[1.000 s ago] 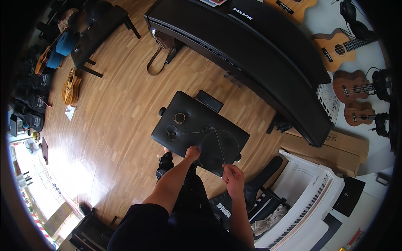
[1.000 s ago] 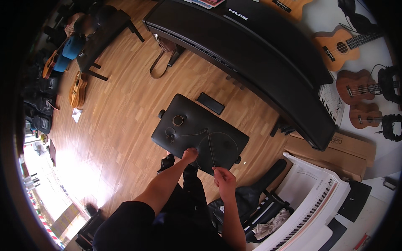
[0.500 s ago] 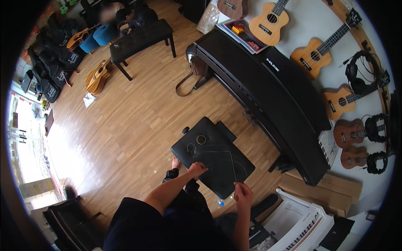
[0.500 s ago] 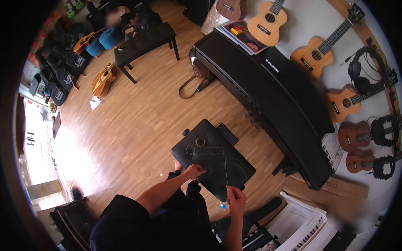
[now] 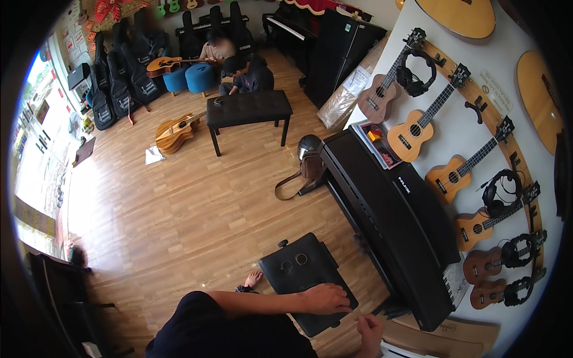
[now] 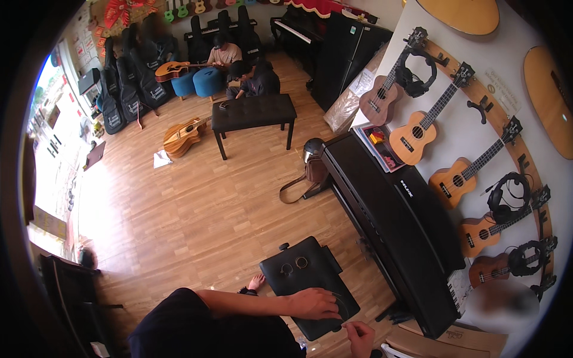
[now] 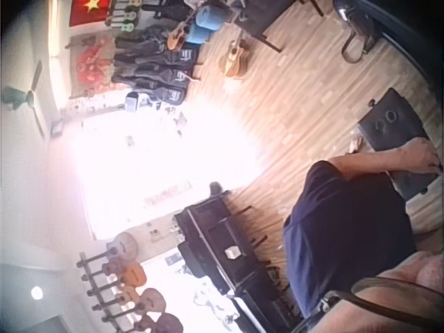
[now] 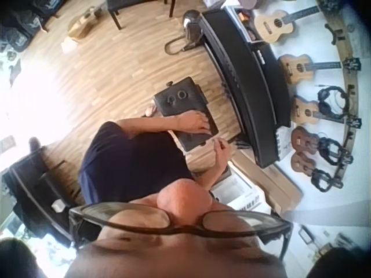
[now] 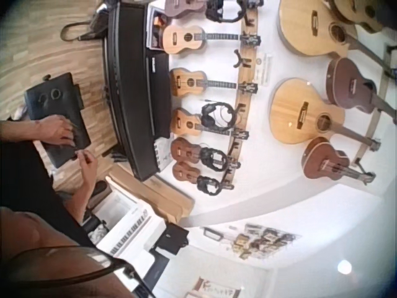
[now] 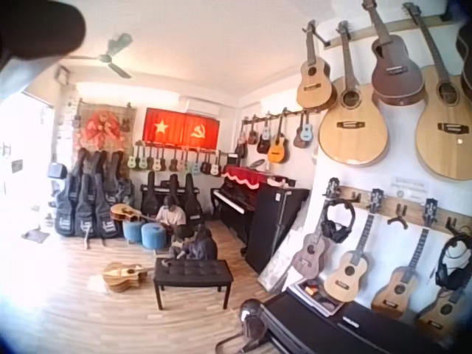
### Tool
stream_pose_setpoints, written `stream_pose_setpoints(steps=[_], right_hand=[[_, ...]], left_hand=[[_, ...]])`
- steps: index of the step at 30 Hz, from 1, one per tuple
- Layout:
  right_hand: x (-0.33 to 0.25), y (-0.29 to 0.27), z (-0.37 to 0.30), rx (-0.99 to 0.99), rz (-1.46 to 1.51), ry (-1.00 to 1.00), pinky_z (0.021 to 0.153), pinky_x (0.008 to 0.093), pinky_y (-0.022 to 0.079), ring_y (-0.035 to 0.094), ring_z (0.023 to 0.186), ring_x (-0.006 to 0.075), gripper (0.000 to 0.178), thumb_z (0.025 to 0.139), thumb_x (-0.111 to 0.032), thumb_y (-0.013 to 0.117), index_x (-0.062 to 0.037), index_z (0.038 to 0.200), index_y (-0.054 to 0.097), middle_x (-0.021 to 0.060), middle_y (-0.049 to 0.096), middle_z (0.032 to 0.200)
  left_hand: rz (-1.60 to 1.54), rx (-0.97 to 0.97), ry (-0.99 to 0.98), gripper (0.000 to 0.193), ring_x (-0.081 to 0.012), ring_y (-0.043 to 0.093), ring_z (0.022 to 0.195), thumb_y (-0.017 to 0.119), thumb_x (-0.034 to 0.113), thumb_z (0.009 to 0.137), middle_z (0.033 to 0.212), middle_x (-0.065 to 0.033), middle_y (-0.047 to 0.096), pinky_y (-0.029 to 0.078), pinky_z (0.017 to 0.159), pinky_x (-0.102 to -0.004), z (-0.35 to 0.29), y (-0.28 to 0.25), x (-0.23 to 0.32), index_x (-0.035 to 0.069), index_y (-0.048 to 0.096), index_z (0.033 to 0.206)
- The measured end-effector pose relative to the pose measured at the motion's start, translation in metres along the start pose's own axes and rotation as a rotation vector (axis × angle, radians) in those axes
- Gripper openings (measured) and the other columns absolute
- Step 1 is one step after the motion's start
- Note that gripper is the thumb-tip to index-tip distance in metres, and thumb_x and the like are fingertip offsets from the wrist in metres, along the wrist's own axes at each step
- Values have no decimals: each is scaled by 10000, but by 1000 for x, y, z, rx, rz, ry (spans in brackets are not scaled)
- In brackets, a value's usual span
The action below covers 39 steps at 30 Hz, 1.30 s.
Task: The person stands in a music room and coils a thin black cable by hand on a black piano bench. They repeatedly wrap the cable into loops and adjust the coil, occasionally placing it on the bench and picking it up again.
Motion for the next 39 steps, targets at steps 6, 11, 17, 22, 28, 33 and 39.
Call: stream_pose_setpoints(steps=[6,11,17,22,28,33,39], right_hand=[[-22,-41,-25,137,-368,-167,519,251,303,398,600,81,151,893,-135,627,-15,804,648,-20,499,651],[-10,-48,-38,108,-277,-49,568,251,360,455,652,91,166,899,-163,644,2,877,646,1,547,725],[17,-45,-52,86,-98,83,626,251,430,524,715,104,228,907,-196,664,23,966,643,27,604,813],[13,-37,-55,278,-35,56,550,263,351,433,616,93,248,914,-200,631,-18,751,589,-16,490,660],[27,-38,-44,332,-6,36,721,283,425,515,824,149,326,879,-299,667,0,1006,651,54,578,917],[-68,86,7,-335,33,-165,511,228,332,455,551,52,154,850,-89,625,29,760,670,21,583,627],[-90,112,12,-563,120,-299,540,225,348,470,593,70,148,875,-74,591,45,846,675,30,575,682]], left_hand=[[-42,23,109,341,-268,581,792,571,388,919,785,-79,555,460,675,-375,-6,-97,46,81,606,775],[-250,-253,-109,383,-313,598,765,538,407,942,796,-85,606,461,628,-407,-12,-156,22,61,630,805],[-156,-93,-260,388,-283,617,735,573,423,922,738,-102,635,462,638,-384,-58,-225,-43,62,682,827],[-161,-191,-558,397,-233,631,729,630,459,878,764,-87,670,467,643,-341,-103,-250,-81,73,723,860],[120,-277,-783,553,-287,640,874,595,561,860,995,-118,686,499,760,-366,-115,-260,-81,76,671,1116],[211,-201,-293,692,-346,589,998,553,594,868,1098,-141,638,470,876,-394,-45,-192,-8,30,543,1268],[-123,-496,-355,497,-315,616,888,510,510,934,928,-135,656,473,759,-391,-9,-143,86,71,588,1154]])
Point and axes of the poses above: each hand's wrist, its own z-axis towards the middle knuckle, its own y-axis out of the palm, x = y × z, the point moved 6 cm from there along z, towards the middle knuckle
